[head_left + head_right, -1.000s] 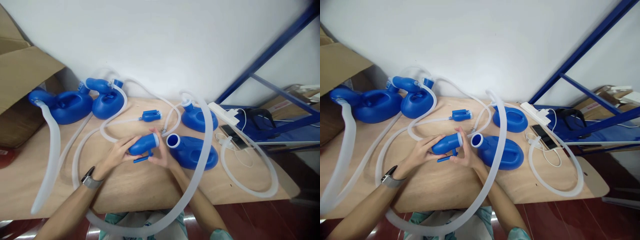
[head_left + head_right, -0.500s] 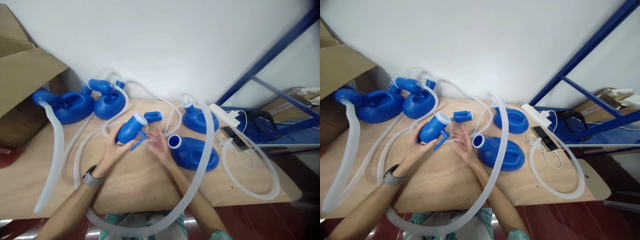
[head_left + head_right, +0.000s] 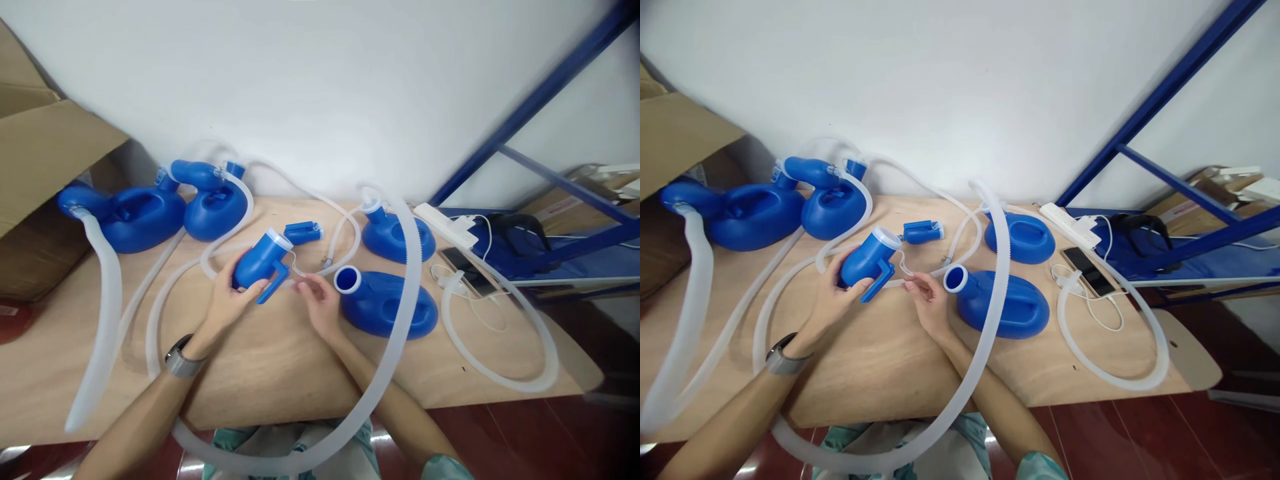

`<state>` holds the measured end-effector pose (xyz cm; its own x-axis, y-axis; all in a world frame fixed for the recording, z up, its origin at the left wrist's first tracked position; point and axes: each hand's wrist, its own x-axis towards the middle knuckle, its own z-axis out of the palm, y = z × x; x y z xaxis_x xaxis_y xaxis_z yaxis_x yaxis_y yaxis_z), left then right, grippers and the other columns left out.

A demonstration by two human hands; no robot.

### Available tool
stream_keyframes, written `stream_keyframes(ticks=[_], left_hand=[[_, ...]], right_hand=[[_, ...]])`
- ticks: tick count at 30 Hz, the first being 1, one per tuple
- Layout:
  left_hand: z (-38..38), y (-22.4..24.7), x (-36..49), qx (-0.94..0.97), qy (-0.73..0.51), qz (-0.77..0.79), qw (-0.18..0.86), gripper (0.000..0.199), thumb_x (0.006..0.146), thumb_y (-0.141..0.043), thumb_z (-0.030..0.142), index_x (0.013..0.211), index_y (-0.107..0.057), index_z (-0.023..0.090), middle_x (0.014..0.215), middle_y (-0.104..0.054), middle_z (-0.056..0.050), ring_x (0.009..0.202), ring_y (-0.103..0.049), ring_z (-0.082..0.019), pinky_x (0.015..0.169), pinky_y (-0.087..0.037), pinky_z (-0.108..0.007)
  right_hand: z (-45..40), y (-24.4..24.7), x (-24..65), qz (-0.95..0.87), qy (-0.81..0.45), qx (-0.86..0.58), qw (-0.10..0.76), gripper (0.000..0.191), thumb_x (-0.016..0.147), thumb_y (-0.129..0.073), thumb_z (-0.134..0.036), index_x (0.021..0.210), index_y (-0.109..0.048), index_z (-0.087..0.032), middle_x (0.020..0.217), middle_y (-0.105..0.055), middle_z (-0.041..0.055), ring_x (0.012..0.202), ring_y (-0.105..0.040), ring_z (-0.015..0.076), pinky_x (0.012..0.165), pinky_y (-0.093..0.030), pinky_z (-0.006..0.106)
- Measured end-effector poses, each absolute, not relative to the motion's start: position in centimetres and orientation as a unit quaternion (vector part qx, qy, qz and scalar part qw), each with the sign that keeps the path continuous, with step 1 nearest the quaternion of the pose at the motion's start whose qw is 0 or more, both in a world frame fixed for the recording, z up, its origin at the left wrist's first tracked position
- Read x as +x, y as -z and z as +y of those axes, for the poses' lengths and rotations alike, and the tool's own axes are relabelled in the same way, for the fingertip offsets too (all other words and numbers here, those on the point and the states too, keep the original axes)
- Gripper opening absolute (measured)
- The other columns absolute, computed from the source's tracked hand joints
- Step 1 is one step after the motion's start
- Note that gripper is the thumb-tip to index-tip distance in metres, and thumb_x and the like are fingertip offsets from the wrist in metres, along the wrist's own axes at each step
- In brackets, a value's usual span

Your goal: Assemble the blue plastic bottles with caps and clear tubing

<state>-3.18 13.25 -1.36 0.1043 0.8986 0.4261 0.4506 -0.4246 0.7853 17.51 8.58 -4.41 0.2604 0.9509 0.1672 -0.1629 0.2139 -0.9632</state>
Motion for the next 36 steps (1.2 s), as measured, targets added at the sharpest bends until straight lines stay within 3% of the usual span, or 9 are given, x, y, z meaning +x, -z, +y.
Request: stream_keyframes(ticks=[6,12,16,21,36], left_hand=[[13.54,1.40,-3.19,0.694,-0.471,0.471,0.272,0.066,0.089,-0.074,0.061,0.140,-0.062,0.021,0.141,-0.070,-0.013,0.127,-0.069,-0.036,0.102,-0.062,-0.050],[13.52,1.34,-3.40,0.743,-0.425,0.450,0.253,0.073,0.085,-0.080,0.059,0.145,-0.060,0.021,0.143,-0.070,-0.014,0.130,-0.068,-0.038,0.108,-0.059,-0.053],[13.56,1.61,-3.60,0.768,-0.422,0.424,0.230,0.075,0.084,-0.084,0.054,0.147,-0.058,0.023,0.146,-0.067,-0.014,0.133,-0.066,-0.038,0.112,-0.056,-0.055],[13.73,1.90,-3.77,0.781,-0.427,0.405,0.210,0.075,0.083,-0.087,0.050,0.148,-0.057,0.024,0.147,-0.067,-0.014,0.133,-0.066,-0.037,0.112,-0.055,-0.054],[13.20,1.82,-3.36,0.788,-0.432,0.404,0.170,0.072,0.086,-0.085,0.054,0.147,-0.057,0.026,0.141,-0.069,-0.013,0.126,-0.069,-0.035,0.106,-0.059,-0.052]], right_hand=[[8.68,4.88,17.24,-0.415,-0.415,-0.477,0.654,0.034,0.092,-0.076,-0.047,0.113,-0.061,-0.026,0.102,-0.080,0.0027,0.081,-0.082,0.0210,0.082,-0.069,0.038],[8.15,5.25,17.05,-0.482,-0.377,-0.484,0.625,0.023,0.090,-0.077,-0.045,0.086,-0.069,-0.024,0.088,-0.080,0.0042,0.084,-0.079,0.0230,0.081,-0.068,0.038],[7.90,4.99,17.01,-0.468,-0.373,-0.489,0.635,0.022,0.095,-0.070,-0.046,0.092,-0.071,-0.024,0.093,-0.079,0.0051,0.084,-0.077,0.0219,0.080,-0.068,0.038],[7.97,4.46,17.10,-0.491,-0.343,-0.456,0.658,0.023,0.097,-0.071,-0.046,0.088,-0.070,-0.025,0.112,-0.077,0.0086,0.107,-0.075,0.0241,0.093,-0.065,0.041],[7.83,4.57,17.86,-0.541,-0.287,-0.464,0.640,0.016,0.099,-0.069,-0.039,0.095,-0.078,-0.026,0.107,-0.082,0.0079,0.102,-0.078,0.0267,0.095,-0.064,0.047]])
